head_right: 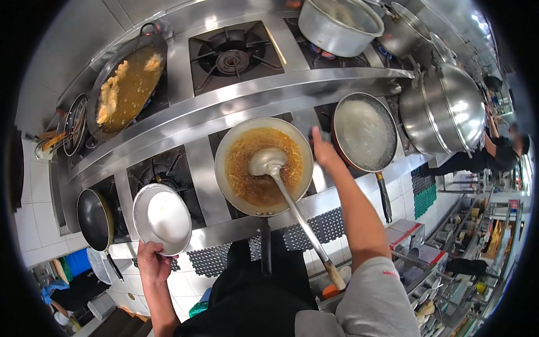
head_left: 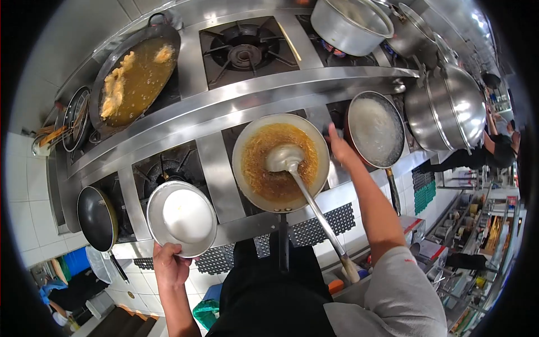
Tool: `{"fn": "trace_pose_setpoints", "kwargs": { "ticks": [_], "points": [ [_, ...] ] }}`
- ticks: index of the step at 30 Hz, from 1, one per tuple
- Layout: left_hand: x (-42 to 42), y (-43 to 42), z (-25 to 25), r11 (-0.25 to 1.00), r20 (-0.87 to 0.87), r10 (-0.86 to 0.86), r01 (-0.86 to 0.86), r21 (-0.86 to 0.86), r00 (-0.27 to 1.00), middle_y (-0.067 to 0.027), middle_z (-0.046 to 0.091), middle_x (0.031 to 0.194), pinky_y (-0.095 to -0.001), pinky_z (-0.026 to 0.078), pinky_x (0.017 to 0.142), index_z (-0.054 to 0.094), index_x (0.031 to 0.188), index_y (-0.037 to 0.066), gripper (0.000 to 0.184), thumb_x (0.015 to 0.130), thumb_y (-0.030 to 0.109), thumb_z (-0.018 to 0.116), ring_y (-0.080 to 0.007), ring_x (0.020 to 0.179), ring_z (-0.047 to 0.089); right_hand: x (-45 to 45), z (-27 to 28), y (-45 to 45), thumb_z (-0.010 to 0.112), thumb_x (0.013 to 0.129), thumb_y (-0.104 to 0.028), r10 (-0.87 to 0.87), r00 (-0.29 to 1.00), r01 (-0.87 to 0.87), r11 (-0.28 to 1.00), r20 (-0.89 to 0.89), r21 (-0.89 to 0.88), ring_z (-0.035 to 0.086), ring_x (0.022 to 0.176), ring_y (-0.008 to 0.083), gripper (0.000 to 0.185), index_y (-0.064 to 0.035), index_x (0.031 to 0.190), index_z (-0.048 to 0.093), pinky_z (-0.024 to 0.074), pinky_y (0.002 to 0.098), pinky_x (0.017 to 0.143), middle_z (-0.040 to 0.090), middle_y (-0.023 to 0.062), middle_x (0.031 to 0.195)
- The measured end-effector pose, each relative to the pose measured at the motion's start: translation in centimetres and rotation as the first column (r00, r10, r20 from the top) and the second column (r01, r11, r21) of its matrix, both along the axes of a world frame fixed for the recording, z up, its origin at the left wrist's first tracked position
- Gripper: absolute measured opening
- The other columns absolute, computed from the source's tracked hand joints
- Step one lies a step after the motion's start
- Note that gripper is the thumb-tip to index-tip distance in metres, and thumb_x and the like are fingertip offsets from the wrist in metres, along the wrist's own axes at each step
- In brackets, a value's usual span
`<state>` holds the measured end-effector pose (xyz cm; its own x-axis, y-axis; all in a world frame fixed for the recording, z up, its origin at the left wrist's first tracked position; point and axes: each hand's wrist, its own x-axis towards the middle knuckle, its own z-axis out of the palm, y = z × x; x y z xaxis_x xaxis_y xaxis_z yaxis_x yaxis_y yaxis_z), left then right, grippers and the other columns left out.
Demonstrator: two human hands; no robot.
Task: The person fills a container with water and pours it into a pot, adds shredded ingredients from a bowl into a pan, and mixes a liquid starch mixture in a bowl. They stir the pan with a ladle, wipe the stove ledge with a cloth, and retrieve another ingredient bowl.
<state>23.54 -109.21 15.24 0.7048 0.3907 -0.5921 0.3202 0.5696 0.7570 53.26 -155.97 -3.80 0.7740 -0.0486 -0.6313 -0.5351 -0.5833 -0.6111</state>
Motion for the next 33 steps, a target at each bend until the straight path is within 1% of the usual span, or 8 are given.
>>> {"fn": "trace_pose_setpoints", "kwargs": {
  "ticks": [4, 8, 11, 16, 23, 28, 30, 33],
  "points": [
    [0.7, 0.5, 0.4, 0.997, 0.032, -0.079, 0.078, 0.004, 0.996, -0.0179, 0.07, 0.097, -0.0404, 0.061, 0.049, 0.05, 0.129, -0.005, 0.051, 0.079, 0.004, 0.057, -0.0307, 0.069, 0.072, -11.7, 0.0, -5.1, 0.032, 0.1, -0.076, -0.009, 0.999, 0.013, 0.996, -0.038, 0.09, 0.055, 0.134, 0.0304, 0.096, 0.0041, 0.152, 0.045, 0.0376, 0.042, 0.114, 0.055, 0.0204, 0.151],
    [1.3, 0.0, 1.1, 0.992, 0.022, -0.109, 0.107, 0.072, 0.994, -0.0166, 0.069, 0.102, -0.0388, 0.061, 0.05, 0.051, 0.131, -0.003, 0.053, 0.079, 0.004, 0.058, -0.0299, 0.072, 0.072, -19.3, 4.8, -5.7, 0.07, 0.09, -0.026, 0.536, 0.725, -0.109, 0.71, 0.433, -0.696, 0.052, 0.129, 0.0463, 0.046, -0.0016, 0.129, 0.066, 0.0387, 0.0507, 0.113, 0.059, 0.0246, 0.136],
    [1.3, 0.2, 1.4, 0.979, 0.0, -0.176, 0.175, 0.104, 0.984, -0.0159, 0.068, 0.108, -0.0357, 0.061, 0.052, 0.051, 0.134, 0.0, 0.055, 0.08, 0.005, 0.058, -0.0281, 0.078, 0.073, -21.8, 0.9, -5.7, 0.073, 0.083, -0.018, 0.613, 0.568, -0.127, 0.725, 0.55, -0.676, 0.049, 0.129, 0.0467, 0.044, -0.0033, 0.124, 0.067, 0.0393, 0.054, 0.113, 0.055, 0.0231, 0.139],
    [1.9, -1.9, 3.1, 0.971, -0.047, -0.191, 0.196, 0.139, 0.98, -0.0166, 0.069, 0.102, -0.0286, 0.055, 0.043, 0.049, 0.135, -0.003, 0.056, 0.08, 0.005, 0.059, -0.0265, 0.064, 0.07, -24.5, 2.2, 4.2, 0.068, 0.084, -0.017, 0.828, 0.37, -0.747, 0.535, 0.422, -0.396, 0.047, 0.14, 0.0373, 0.049, -0.0052, 0.131, 0.061, 0.0321, 0.0536, 0.12, 0.054, 0.0203, 0.144],
    [2.1, -6.8, 4.4, 0.963, -0.037, -0.126, 0.131, 0.235, 0.991, -0.0182, 0.072, 0.094, -0.0224, 0.051, 0.035, 0.055, 0.126, -0.008, 0.046, 0.081, 0.004, 0.059, -0.0235, 0.051, 0.067, -26.4, -4.0, 15.4, 0.056, 0.09, -0.017, 0.581, -0.086, -0.826, 0.413, 0.809, -0.384, 0.044, 0.144, 0.0306, 0.047, -0.0101, 0.137, 0.057, 0.0279, 0.0494, 0.124, 0.055, 0.0125, 0.146],
    [2.4, -9.2, 5.1, 0.964, -0.047, -0.132, 0.139, 0.228, 0.99, -0.018, 0.072, 0.094, -0.0223, 0.051, 0.035, 0.052, 0.132, -0.003, 0.051, 0.082, 0.004, 0.058, -0.0238, 0.051, 0.067, -24.6, -3.2, 7.4, 0.059, 0.088, -0.02, 0.633, 0.12, -0.715, 0.589, 0.765, -0.375, 0.059, 0.115, 0.0296, 0.028, -0.0105, 0.113, 0.066, 0.0422, 0.0499, 0.109, 0.062, 0.0101, 0.116],
    [2.5, -9.0, 4.8, 0.96, -0.029, -0.182, 0.184, 0.212, 0.983, -0.0177, 0.071, 0.096, -0.0225, 0.051, 0.035, 0.052, 0.132, -0.003, 0.052, 0.081, 0.004, 0.058, -0.0239, 0.052, 0.068, -24.3, -4.1, 0.8, 0.064, 0.082, -0.02, 0.501, 0.472, -0.463, 0.841, 0.725, -0.279, 0.06, 0.096, 0.0319, 0.014, -0.0115, 0.094, 0.066, 0.0468, 0.0503, 0.091, 0.06, 0.0102, 0.095],
    [2.8, -9.6, 4.1, 0.961, -0.033, -0.188, 0.19, 0.2, 0.982, -0.0179, 0.072, 0.098, -0.0231, 0.051, 0.035, 0.051, 0.133, -0.002, 0.053, 0.081, 0.005, 0.059, -0.0243, 0.053, 0.069, -20.7, -3.1, -9.7, 0.064, 0.079, -0.014, 0.584, 0.637, -0.176, 0.745, 0.503, -0.644, 0.061, 0.088, 0.034, 0.007, -0.0097, 0.083, 0.06, 0.0468, 0.0503, 0.079, 0.061, 0.0111, 0.082]
  ]
}}
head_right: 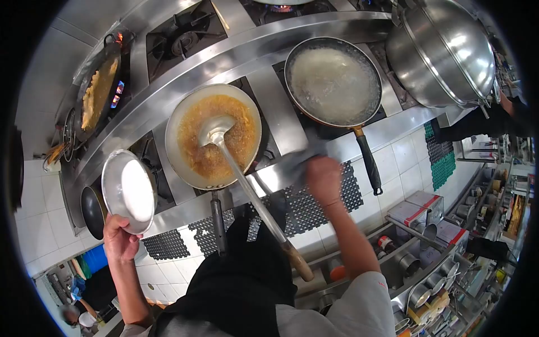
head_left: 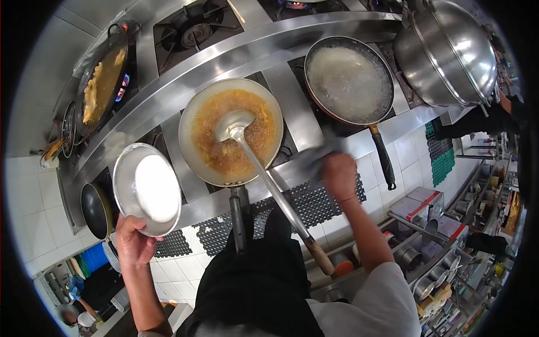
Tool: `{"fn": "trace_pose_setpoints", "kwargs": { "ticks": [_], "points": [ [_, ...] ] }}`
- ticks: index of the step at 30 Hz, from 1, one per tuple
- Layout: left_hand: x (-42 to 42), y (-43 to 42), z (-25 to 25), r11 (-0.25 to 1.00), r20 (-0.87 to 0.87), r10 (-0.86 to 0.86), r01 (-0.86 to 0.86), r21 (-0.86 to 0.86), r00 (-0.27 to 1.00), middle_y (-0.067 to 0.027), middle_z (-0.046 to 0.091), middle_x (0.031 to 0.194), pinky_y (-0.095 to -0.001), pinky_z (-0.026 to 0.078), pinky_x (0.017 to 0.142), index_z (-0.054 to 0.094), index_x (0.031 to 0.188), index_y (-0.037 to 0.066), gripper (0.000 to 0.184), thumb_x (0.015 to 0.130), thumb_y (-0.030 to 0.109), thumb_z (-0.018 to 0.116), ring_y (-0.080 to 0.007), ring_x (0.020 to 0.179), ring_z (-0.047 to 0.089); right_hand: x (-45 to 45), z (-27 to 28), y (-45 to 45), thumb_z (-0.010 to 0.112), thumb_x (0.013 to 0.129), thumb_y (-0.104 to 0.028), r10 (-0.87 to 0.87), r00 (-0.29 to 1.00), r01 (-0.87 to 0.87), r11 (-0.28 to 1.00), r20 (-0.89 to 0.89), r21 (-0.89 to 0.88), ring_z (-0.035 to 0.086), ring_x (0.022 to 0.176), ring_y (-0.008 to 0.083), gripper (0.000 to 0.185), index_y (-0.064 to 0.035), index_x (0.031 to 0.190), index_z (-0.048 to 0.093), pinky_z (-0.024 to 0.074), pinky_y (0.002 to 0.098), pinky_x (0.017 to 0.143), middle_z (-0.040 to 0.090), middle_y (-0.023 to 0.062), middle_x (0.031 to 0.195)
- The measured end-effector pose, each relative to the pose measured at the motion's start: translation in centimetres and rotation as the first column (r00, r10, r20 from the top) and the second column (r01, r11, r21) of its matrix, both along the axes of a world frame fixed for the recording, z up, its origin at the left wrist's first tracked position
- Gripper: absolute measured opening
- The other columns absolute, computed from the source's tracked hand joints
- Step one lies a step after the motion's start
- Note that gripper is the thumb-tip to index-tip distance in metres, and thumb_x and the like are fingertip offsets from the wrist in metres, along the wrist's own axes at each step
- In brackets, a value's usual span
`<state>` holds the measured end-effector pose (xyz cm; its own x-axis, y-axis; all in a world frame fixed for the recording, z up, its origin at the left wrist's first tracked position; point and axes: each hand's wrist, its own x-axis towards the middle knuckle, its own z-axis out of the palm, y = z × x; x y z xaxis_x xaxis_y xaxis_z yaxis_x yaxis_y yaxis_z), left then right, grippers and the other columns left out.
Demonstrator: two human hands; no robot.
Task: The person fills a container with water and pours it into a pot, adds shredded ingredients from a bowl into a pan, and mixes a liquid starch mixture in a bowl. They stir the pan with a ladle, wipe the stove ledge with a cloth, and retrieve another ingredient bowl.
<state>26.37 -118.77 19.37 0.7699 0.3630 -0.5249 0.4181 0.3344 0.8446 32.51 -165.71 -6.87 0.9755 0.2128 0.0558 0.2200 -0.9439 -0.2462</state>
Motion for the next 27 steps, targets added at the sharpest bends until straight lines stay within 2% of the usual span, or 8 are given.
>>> {"fn": "trace_pose_setpoints", "kwargs": {
  "ticks": [2, 3, 7, 13, 19, 21, 23, 27],
  "points": [
    [0.2, -0.1, -0.1, 0.998, 0.017, -0.052, 0.052, -0.035, 0.999, -0.0184, 0.071, 0.097, -0.0234, 0.051, 0.035, 0.051, 0.134, -0.002, 0.054, 0.081, 0.005, 0.059, -0.0246, 0.054, 0.069, 2.1, 1.4, -4.1, 0.063, 0.087, -0.01, -0.244, 0.895, 0.212, 0.969, 0.374, 0.126, 0.062, 0.085, 0.0364, 0.017, -0.0081, 0.104, 0.065, 0.046, 0.0521, 0.078, 0.062, 0.0162, 0.097],
    [0.3, -0.4, -0.1, 0.998, 0.008, -0.05, 0.05, -0.033, 0.999, -0.0183, 0.071, 0.097, -0.0235, 0.052, 0.036, 0.05, 0.134, -0.002, 0.054, 0.081, 0.005, 0.059, -0.0248, 0.054, 0.069, 2.1, 2.1, -4.2, 0.064, 0.088, -0.009, -0.429, 0.89, 0.383, 0.886, 0.152, 0.262, 0.061, 0.094, 0.0371, 0.027, -0.0054, 0.115, 0.065, 0.0457, 0.051, 0.084, 0.064, 0.0157, 0.105],
    [1.2, -1.3, -0.3, 0.995, 0.012, -0.019, 0.02, -0.094, 1.0, -0.0194, 0.071, 0.096, -0.0255, 0.054, 0.037, 0.049, 0.133, -0.005, 0.055, 0.079, 0.004, 0.058, -0.0278, 0.055, 0.07, -0.3, 1.5, -0.5, 0.063, 0.085, -0.007, -0.026, 0.991, 0.006, 0.988, 0.128, 0.155, 0.059, 0.113, 0.0373, 0.042, -0.005, 0.127, 0.064, 0.0458, 0.0489, 0.097, 0.065, 0.015, 0.121],
    [0.6, 1.2, -0.8, 0.982, -0.022, -0.105, 0.1, -0.159, 0.994, -0.023, 0.068, 0.097, -0.0337, 0.062, 0.044, 0.043, 0.138, -0.007, 0.062, 0.077, 0.0, 0.054, -0.0299, 0.058, 0.07, 7.5, 3.9, 7.2, 0.06, 0.08, -0.003, 0.096, 0.99, -0.094, 0.995, 0.108, -0.017, 0.053, 0.125, 0.0355, 0.053, -0.0043, 0.133, 0.063, 0.0449, 0.0475, 0.105, 0.057, 0.0141, 0.14],
    [0.5, 2.1, -1.0, 0.972, 0.025, 0.02, -0.014, -0.236, 0.999, -0.0241, 0.07, 0.097, -0.0344, 0.059, 0.041, 0.045, 0.136, -0.008, 0.06, 0.077, 0.0, 0.054, -0.0333, 0.057, 0.071, 6.8, 3.0, 5.9, 0.06, 0.079, 0.002, -0.019, 0.998, 0.027, 0.991, -0.064, 0.132, 0.059, 0.117, 0.0375, 0.044, -0.0056, 0.121, 0.069, 0.0482, 0.0448, 0.102, 0.065, 0.0151, 0.127],
    [0.2, 3.6, -1.3, 0.956, 0.046, 0.023, -0.009, -0.293, 0.999, -0.0252, 0.069, 0.102, -0.0384, 0.063, 0.044, 0.044, 0.138, -0.006, 0.063, 0.076, -0.001, 0.054, -0.0344, 0.061, 0.072, 5.2, 3.9, 4.0, 0.054, 0.081, 0.007, -0.148, 0.983, 0.181, 0.893, -0.111, 0.413, 0.063, 0.109, 0.0387, 0.038, -0.0037, 0.114, 0.07, 0.049, 0.0425, 0.099, 0.068, 0.017, 0.114],
    [-0.2, 4.9, -1.6, 0.942, 0.061, 0.009, 0.012, -0.335, 0.998, -0.0255, 0.068, 0.103, -0.0397, 0.064, 0.047, 0.044, 0.139, -0.006, 0.063, 0.076, -0.001, 0.054, -0.034, 0.061, 0.072, 5.8, 8.3, 4.7, 0.051, 0.084, 0.008, -0.297, 0.954, 0.269, 0.789, -0.041, 0.552, 0.064, 0.106, 0.0374, 0.035, -0.0022, 0.111, 0.07, 0.0496, 0.0411, 0.097, 0.068, 0.0182, 0.107],
    [-0.6, 5.7, -2.3, 0.949, 0.045, 0.096, -0.078, -0.306, 0.994, -0.0236, 0.069, 0.098, -0.036, 0.061, 0.043, 0.043, 0.14, -0.004, 0.065, 0.075, -0.001, 0.054, -0.0293, 0.052, 0.067, 12.0, 19.7, 10.6, 0.052, 0.084, 0.009, -0.158, 0.929, -0.028, 0.871, 0.333, 0.491, 0.063, 0.107, 0.0382, 0.033, -0.0019, 0.111, 0.069, 0.0493, 0.0422, 0.097, 0.066, 0.0194, 0.111]
  ]
}}
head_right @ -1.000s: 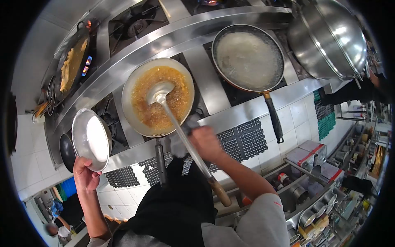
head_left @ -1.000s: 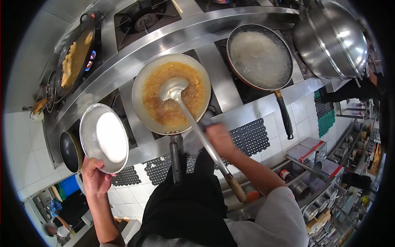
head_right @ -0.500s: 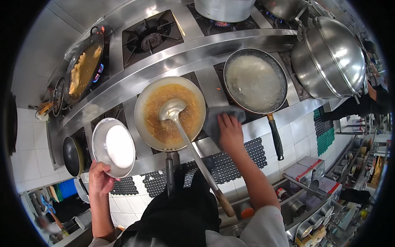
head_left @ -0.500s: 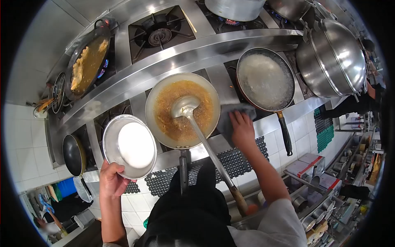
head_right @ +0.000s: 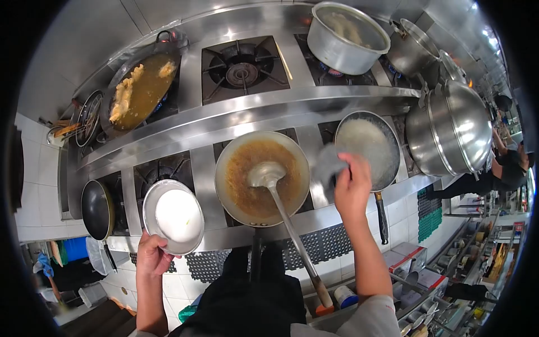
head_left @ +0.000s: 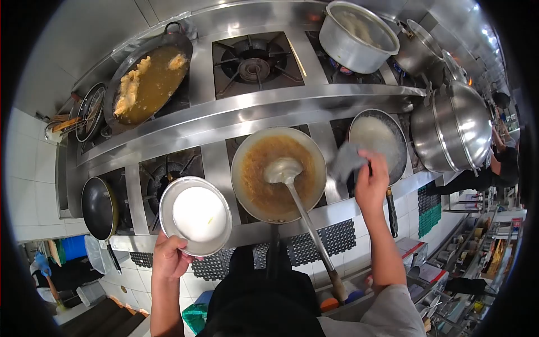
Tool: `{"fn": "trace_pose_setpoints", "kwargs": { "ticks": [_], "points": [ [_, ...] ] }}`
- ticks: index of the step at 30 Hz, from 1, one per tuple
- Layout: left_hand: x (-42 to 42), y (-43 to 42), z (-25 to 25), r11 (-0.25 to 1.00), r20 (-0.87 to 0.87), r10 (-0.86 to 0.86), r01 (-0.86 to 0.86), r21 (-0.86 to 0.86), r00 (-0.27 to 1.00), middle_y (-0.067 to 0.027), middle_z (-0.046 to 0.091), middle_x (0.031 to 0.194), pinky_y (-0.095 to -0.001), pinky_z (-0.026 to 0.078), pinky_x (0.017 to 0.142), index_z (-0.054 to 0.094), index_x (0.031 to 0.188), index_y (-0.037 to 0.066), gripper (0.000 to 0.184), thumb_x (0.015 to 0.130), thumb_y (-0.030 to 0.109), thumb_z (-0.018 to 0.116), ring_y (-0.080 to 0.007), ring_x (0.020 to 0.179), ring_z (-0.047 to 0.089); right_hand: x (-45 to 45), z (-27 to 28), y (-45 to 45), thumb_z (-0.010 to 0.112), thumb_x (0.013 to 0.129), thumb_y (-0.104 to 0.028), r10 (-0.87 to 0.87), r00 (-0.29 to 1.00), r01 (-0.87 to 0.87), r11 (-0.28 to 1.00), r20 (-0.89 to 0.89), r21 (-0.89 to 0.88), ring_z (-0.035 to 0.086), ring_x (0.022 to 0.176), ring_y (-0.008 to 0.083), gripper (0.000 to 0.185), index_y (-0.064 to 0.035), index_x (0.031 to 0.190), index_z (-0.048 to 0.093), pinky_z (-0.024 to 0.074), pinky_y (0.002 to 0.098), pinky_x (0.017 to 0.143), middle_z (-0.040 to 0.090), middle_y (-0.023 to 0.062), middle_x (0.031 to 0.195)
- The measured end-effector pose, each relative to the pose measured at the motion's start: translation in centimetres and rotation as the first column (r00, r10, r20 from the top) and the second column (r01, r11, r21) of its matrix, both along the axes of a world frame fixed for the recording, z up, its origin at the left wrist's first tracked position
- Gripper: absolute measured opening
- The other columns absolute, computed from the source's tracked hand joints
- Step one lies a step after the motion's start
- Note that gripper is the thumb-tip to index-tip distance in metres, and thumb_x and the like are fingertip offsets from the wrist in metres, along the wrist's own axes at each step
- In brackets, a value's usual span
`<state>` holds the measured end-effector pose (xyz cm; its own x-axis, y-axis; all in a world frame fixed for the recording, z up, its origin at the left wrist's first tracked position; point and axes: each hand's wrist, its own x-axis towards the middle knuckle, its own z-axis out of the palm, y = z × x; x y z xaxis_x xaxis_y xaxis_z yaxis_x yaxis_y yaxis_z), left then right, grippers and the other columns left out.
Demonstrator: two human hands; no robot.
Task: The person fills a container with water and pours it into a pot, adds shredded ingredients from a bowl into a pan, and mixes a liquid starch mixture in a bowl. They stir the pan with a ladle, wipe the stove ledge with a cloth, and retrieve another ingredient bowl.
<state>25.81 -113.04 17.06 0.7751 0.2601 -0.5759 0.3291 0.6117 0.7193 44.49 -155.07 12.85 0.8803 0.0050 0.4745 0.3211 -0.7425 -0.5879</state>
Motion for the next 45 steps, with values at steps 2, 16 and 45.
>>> {"fn": "trace_pose_setpoints", "kwargs": {
  "ticks": [2, 16, 45],
  "points": [
    [-1.3, 2.0, -1.0, 1.0, 0.028, -0.018, 0.019, -0.023, 0.999, -0.0241, 0.068, 0.102, -0.0377, 0.062, 0.045, 0.043, 0.14, -0.003, 0.066, 0.075, -0.001, 0.053, -0.0305, 0.058, 0.069, 4.1, 1.9, 4.2, 0.053, 0.084, 0.008, 0.076, 0.994, -0.074, 0.997, 0.081, -0.029, 0.063, 0.109, 0.0359, 0.035, -0.0036, 0.112, 0.069, 0.049, 0.0408, 0.099, 0.066, 0.018, 0.114],
    [-1.0, 2.3, -0.4, 0.984, -0.065, 0.15, -0.142, 0.108, 0.987, -0.0246, 0.067, 0.105, -0.0387, 0.064, 0.046, 0.043, 0.14, -0.003, 0.065, 0.076, 0.001, 0.055, -0.0342, 0.066, 0.073, 20.5, -8.3, 11.3, 0.061, 0.089, -0.01, 0.237, 0.953, -0.301, 0.812, -0.188, -0.5, 0.061, 0.115, 0.0267, 0.038, -0.0239, 0.123, 0.072, 0.0456, 0.0483, 0.099, 0.063, 0.0056, 0.111],
    [-13.3, 13.0, -1.5, 0.911, -0.09, 0.404, -0.392, 0.124, 0.91, -0.0223, 0.068, 0.098, -0.0292, 0.051, 0.04, 0.039, 0.145, -0.003, 0.069, 0.077, 0.0, 0.048, -0.0276, 0.055, 0.067, 13.5, -11.0, 39.5, 0.074, 0.082, -0.027, 0.194, 0.686, -0.7, 0.439, -0.701, -0.563, 0.067, 0.117, 0.0366, 0.039, 0.0009, 0.109, 0.074, 0.054, 0.0459, 0.099, 0.071, 0.0245, 0.12]
  ]
}}
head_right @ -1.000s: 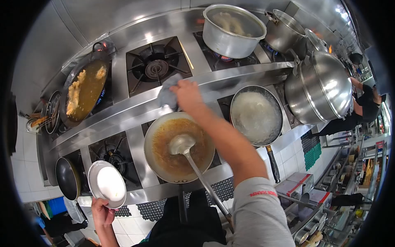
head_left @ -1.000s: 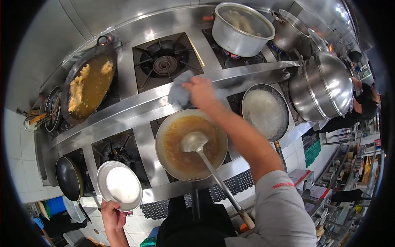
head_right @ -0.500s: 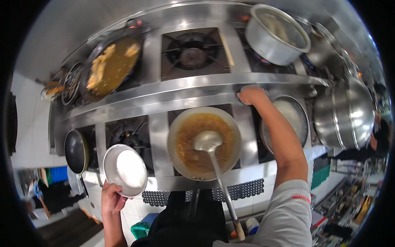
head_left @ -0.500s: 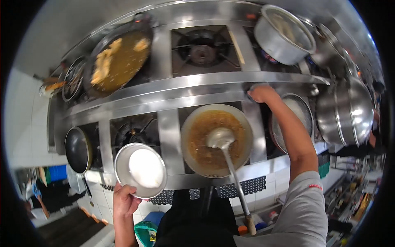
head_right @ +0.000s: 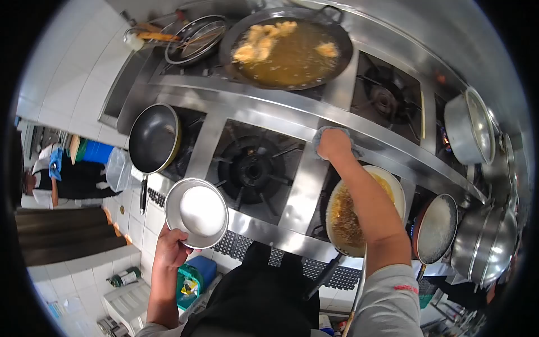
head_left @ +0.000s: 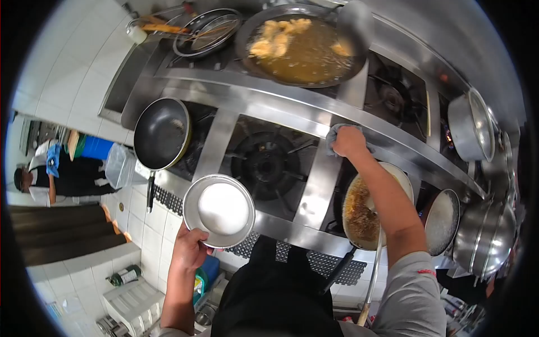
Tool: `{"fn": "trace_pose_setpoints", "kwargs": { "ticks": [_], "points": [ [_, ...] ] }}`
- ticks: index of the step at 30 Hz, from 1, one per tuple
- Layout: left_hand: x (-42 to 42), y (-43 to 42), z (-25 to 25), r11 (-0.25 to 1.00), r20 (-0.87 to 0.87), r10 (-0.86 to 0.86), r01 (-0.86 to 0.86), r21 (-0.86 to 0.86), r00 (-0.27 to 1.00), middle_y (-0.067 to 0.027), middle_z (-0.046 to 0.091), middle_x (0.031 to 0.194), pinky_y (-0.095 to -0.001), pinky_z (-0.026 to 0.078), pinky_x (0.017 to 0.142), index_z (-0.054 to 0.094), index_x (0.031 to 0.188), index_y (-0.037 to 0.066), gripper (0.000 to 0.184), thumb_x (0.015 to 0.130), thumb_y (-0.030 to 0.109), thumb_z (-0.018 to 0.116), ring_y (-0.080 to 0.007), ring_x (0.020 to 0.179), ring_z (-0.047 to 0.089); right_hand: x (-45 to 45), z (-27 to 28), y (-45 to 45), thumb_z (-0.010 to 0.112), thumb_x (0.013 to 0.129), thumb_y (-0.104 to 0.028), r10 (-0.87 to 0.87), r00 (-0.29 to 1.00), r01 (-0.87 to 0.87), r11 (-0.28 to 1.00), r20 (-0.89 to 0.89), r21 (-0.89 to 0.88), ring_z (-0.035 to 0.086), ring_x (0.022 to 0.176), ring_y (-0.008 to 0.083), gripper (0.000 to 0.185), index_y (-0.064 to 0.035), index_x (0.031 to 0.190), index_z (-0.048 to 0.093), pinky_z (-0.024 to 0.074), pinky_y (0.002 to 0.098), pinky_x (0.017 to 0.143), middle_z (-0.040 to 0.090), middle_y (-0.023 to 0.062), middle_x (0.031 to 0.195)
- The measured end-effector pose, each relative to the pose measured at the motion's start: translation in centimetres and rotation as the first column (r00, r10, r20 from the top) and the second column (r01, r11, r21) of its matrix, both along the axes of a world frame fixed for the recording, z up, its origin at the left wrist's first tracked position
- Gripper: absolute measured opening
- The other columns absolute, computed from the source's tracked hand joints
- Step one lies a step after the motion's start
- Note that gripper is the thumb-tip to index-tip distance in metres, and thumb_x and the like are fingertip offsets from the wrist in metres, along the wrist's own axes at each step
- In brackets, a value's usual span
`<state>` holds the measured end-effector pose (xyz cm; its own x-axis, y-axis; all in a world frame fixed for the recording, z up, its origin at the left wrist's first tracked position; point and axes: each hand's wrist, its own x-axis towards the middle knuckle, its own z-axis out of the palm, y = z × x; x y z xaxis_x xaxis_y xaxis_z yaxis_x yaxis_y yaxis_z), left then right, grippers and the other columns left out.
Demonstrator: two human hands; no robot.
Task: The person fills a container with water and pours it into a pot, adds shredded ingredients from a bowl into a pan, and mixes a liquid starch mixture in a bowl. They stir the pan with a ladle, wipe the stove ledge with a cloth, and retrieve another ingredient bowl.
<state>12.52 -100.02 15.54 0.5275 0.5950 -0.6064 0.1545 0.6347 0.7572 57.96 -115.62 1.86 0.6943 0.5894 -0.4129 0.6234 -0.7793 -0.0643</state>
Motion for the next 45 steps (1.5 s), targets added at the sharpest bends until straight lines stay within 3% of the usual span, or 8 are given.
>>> {"fn": "trace_pose_setpoints", "kwargs": {
  "ticks": [4, 11, 17, 20, 29, 33, 40, 45],
  "points": [
    [-3.2, 2.8, 0.2, 0.998, -0.031, 0.037, -0.035, 0.044, 0.999, -0.0226, 0.068, 0.1, -0.0293, 0.047, 0.042, 0.038, 0.145, -0.004, 0.066, 0.079, -0.001, 0.046, -0.03, 0.061, 0.07, -2.3, -5.3, 0.9, 0.072, 0.079, -0.02, -0.002, 0.988, -0.03, 0.978, 0.152, 0.209, 0.071, 0.106, 0.0375, 0.035, -0.0013, 0.109, 0.072, 0.0568, 0.0463, 0.092, 0.073, 0.0237, 0.109],
    [-7.2, 7.3, 0.2, 0.99, -0.019, 0.125, -0.124, 0.064, 0.992, -0.0213, 0.068, 0.104, -0.0279, 0.05, 0.043, 0.039, 0.146, -0.001, 0.064, 0.082, -0.002, 0.046, -0.0299, 0.062, 0.071, -15.7, 1.0, 4.4, 0.071, 0.075, -0.02, -0.075, 0.882, 0.285, 0.87, -0.465, 0.401, 0.069, 0.078, 0.0329, 0.03, 0.0004, 0.095, 0.064, 0.0524, 0.0445, 0.072, 0.069, 0.0194, 0.081],
    [-7.1, 9.5, 0.2, 0.987, 0.012, 0.083, -0.084, 0.137, 0.996, -0.0216, 0.069, 0.097, -0.0282, 0.046, 0.041, 0.041, 0.14, -0.003, 0.059, 0.082, 0.002, 0.048, -0.0299, 0.061, 0.071, -27.3, 0.5, 17.0, 0.075, 0.079, -0.028, 0.052, 0.692, 0.504, 0.679, -0.72, 0.533, 0.066, 0.085, 0.0324, 0.039, -0.0002, 0.104, 0.066, 0.0532, 0.0432, 0.076, 0.068, 0.0197, 0.092],
    [-7.5, 10.3, -0.7, 0.983, -0.016, 0.074, -0.071, 0.167, 0.997, -0.0187, 0.07, 0.096, -0.0279, 0.046, 0.041, 0.046, 0.135, -0.003, 0.053, 0.083, 0.005, 0.05, -0.0278, 0.061, 0.071, -30.7, -4.5, 22.1, 0.075, 0.082, -0.031, 0.231, 0.851, 0.162, 0.739, -0.472, 0.654, 0.068, 0.1, 0.0423, 0.048, -0.0027, 0.12, 0.067, 0.0541, 0.0484, 0.089, 0.07, 0.0244, 0.103],
    [-1.8, 7.3, -0.9, 0.963, 0.036, -0.254, 0.249, 0.098, 0.967, -0.0174, 0.07, 0.094, -0.0302, 0.049, 0.042, 0.047, 0.133, -0.004, 0.051, 0.082, 0.003, 0.051, -0.0284, 0.059, 0.069, -31.9, 10.9, -2.1, 0.071, 0.091, -0.026, 0.302, 0.775, 0.168, 0.748, -0.555, 0.642, 0.069, 0.104, 0.0375, 0.036, -0.0046, 0.121, 0.068, 0.0545, 0.0469, 0.091, 0.069, 0.0207, 0.115],
    [2.5, 3.3, -1.4, 0.861, 0.089, -0.507, 0.5, 0.094, 0.857, -0.0185, 0.07, 0.094, -0.0296, 0.049, 0.042, 0.047, 0.134, -0.005, 0.053, 0.081, 0.002, 0.051, -0.0284, 0.057, 0.069, -34.9, 17.2, -15.2, 0.071, 0.093, -0.026, -0.025, 0.69, 0.567, 0.64, -0.723, 0.519, 0.07, 0.104, 0.0304, 0.039, -0.0052, 0.126, 0.067, 0.0558, 0.0405, 0.089, 0.069, 0.0171, 0.116],
    [10.5, -12.5, 2.8, 0.514, 0.172, -0.852, 0.852, 0.1, 0.494, -0.0181, 0.07, 0.092, -0.024, 0.044, 0.039, 0.051, 0.132, -0.006, 0.052, 0.08, 0.001, 0.053, -0.0252, 0.056, 0.068, -47.5, 19.9, -30.2, 0.073, 0.092, -0.027, -0.617, 0.715, 0.653, 0.423, -0.328, 0.628, 0.065, 0.113, 0.0379, 0.043, -0.0064, 0.129, 0.066, 0.0535, 0.0431, 0.097, 0.066, 0.0169, 0.124],
    [12.5, -27.5, 3.1, 0.163, 0.094, -0.984, 0.979, 0.119, 0.152, -0.0178, 0.069, 0.089, -0.0235, 0.038, 0.037, 0.053, 0.125, -0.007, 0.045, 0.081, 0.003, 0.05, -0.0224, 0.053, 0.064, -59.6, 18.9, -36.1, 0.068, 0.095, -0.03, -0.81, 0.456, 0.809, 0.205, -0.368, 0.551, 0.062, 0.12, 0.0362, 0.043, -0.0056, 0.13, 0.066, 0.0524, 0.044, 0.1, 0.065, 0.0167, 0.128]
  ]
}}
